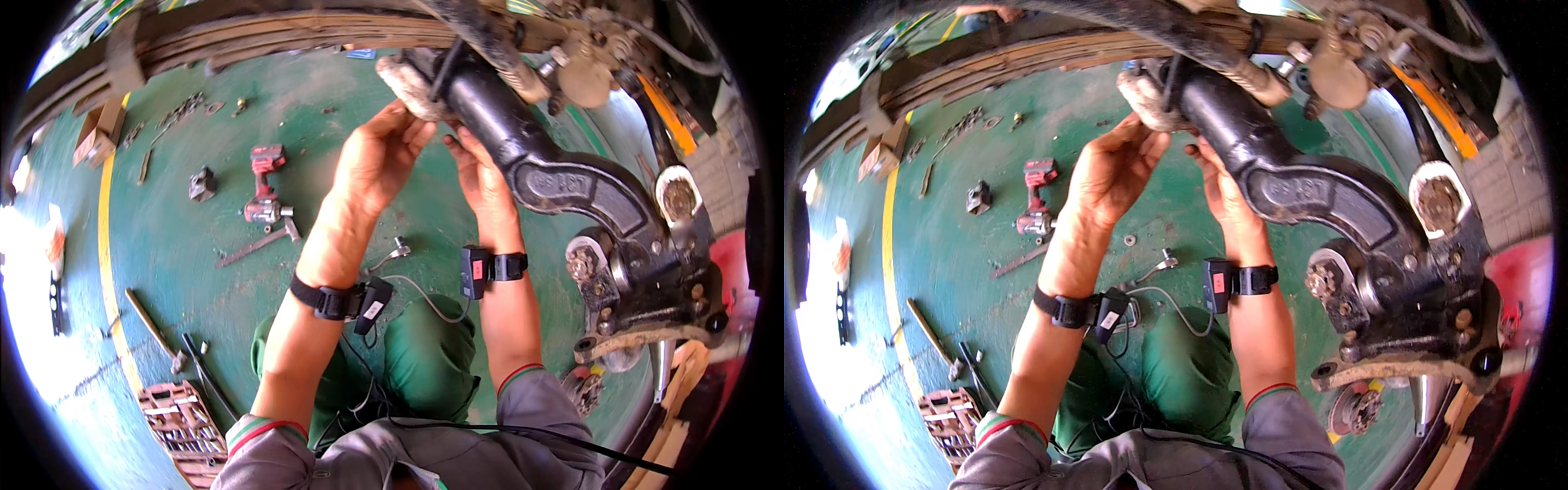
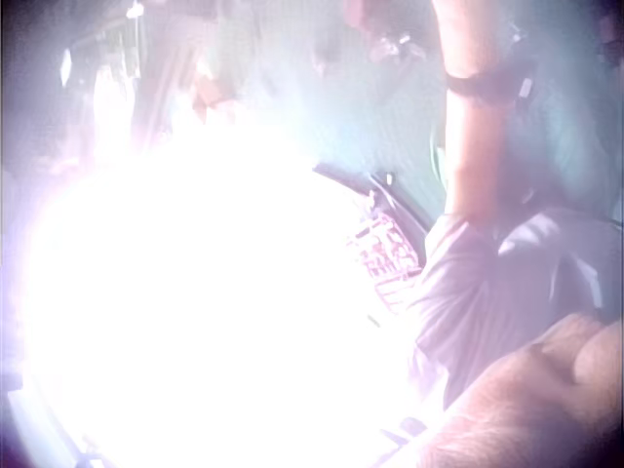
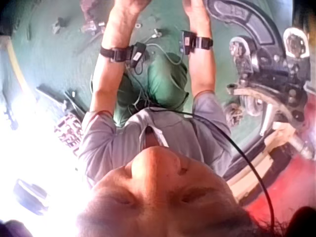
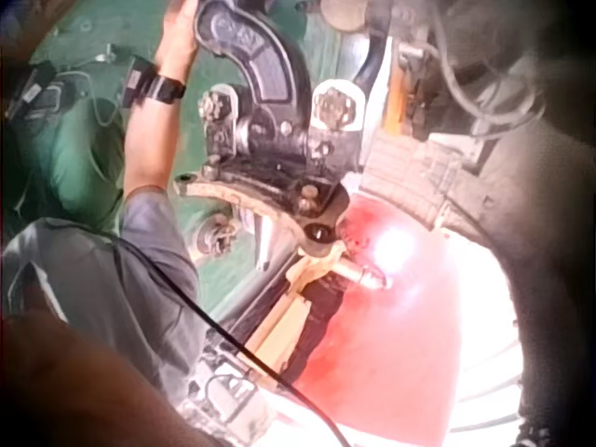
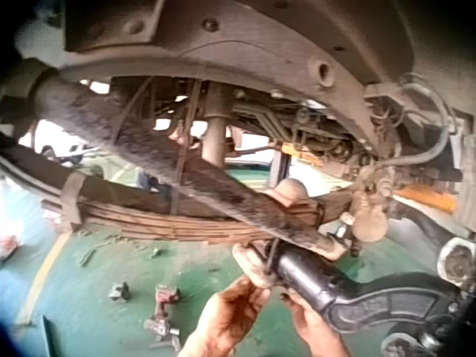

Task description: The person uses a hammer and a metal rod to strike a component of the vehicle's suspension system. They then use a socket wrench to loosen and remove a bolt from the assembly. Finally, the person detaches a metal rod from the suspension arm.

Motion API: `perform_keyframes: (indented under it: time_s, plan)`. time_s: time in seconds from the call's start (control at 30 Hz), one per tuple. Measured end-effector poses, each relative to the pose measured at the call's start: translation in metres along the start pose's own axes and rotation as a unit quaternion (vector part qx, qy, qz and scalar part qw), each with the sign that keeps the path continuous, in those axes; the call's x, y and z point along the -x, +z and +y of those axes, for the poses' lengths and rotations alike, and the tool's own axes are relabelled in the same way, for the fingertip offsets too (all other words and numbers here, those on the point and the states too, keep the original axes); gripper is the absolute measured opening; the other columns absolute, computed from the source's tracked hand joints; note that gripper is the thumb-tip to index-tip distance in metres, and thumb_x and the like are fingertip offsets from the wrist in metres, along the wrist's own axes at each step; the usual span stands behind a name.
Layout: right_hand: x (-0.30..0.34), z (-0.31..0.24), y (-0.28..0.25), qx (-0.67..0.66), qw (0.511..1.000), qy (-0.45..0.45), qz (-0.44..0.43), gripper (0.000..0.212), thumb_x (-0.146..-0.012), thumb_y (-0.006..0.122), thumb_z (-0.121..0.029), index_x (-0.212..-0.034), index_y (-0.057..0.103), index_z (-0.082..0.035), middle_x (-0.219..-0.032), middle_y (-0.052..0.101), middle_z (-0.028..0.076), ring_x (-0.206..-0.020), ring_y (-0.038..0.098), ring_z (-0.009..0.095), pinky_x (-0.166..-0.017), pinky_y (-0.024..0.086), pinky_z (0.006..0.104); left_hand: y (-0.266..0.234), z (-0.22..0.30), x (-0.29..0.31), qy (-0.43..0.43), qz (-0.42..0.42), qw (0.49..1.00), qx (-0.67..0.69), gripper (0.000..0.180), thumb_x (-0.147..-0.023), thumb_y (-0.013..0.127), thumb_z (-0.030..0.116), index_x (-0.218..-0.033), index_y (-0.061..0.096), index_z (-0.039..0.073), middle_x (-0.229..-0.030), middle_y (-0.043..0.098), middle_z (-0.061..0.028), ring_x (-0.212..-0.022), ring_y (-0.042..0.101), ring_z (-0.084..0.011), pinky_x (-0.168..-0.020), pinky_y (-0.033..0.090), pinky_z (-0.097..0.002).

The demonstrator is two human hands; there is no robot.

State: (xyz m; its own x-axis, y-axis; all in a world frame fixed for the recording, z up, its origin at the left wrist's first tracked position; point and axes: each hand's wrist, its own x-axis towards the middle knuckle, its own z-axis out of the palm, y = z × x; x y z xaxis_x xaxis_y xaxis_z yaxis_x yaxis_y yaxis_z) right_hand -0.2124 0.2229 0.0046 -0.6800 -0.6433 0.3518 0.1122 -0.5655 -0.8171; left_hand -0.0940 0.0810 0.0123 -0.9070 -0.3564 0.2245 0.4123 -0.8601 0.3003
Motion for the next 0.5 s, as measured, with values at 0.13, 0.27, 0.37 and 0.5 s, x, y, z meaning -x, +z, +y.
perform_keyframes:
  time_s: [0.13,0.27,0.37,0.5]
  plan:
    - [0.032,-0.002,-0.057,-0.076,0.996,-0.015,0.035,0.046,-0.088,0.075,-0.031,-0.127,0.058,-0.013,-0.126,0.064,0.003,-0.116,0.06,0.02,-0.09,0.052,0.0407,0.008,0.002,0.004,-0.006,0.07,0.995,-0.077,0.024,-0.097,0.057,0.009,-0.118,0.058,-0.002,-0.124,0.063,-0.017,-0.118,0.061,-0.0286,-0.099,0.053,-0.0366]
    - [0.088,-0.055,-0.068,0.016,0.986,-0.016,0.163,0.029,-0.092,0.066,-0.028,-0.116,0.064,-0.012,-0.112,0.068,0.002,-0.102,0.065,0.017,-0.082,0.053,0.0348,0.017,0.0,0.004,0.01,0.064,0.986,-0.155,0.024,-0.098,0.058,0.01,-0.118,0.06,-0.002,-0.118,0.067,-0.0142,-0.112,0.065,-0.0256,-0.094,0.057,-0.0335]
    - [0.146,-0.084,-0.102,0.122,0.979,0.006,0.164,0.036,-0.092,0.065,-0.034,-0.12,0.063,-0.011,-0.115,0.068,0.003,-0.105,0.064,0.019,-0.085,0.052,0.0334,0.02,-0.004,0.006,0.021,0.087,0.982,-0.164,0.029,-0.097,0.063,0.015,-0.12,0.059,-0.002,-0.111,0.066,-0.0088,-0.103,0.064,-0.0215,-0.09,0.051,-0.0325]
    - [0.222,-0.129,-0.116,0.145,0.966,-0.078,0.197,0.04,-0.092,0.062,-0.037,-0.122,0.062,-0.01,-0.118,0.067,0.006,-0.107,0.063,0.021,-0.089,0.051,0.0355,0.015,-0.007,0.004,0.033,0.094,0.981,-0.168,0.029,-0.093,0.069,0.011,-0.118,0.061,-0.001,-0.105,0.067,-0.006,-0.092,0.065,-0.0181,-0.083,0.052,-0.0296]
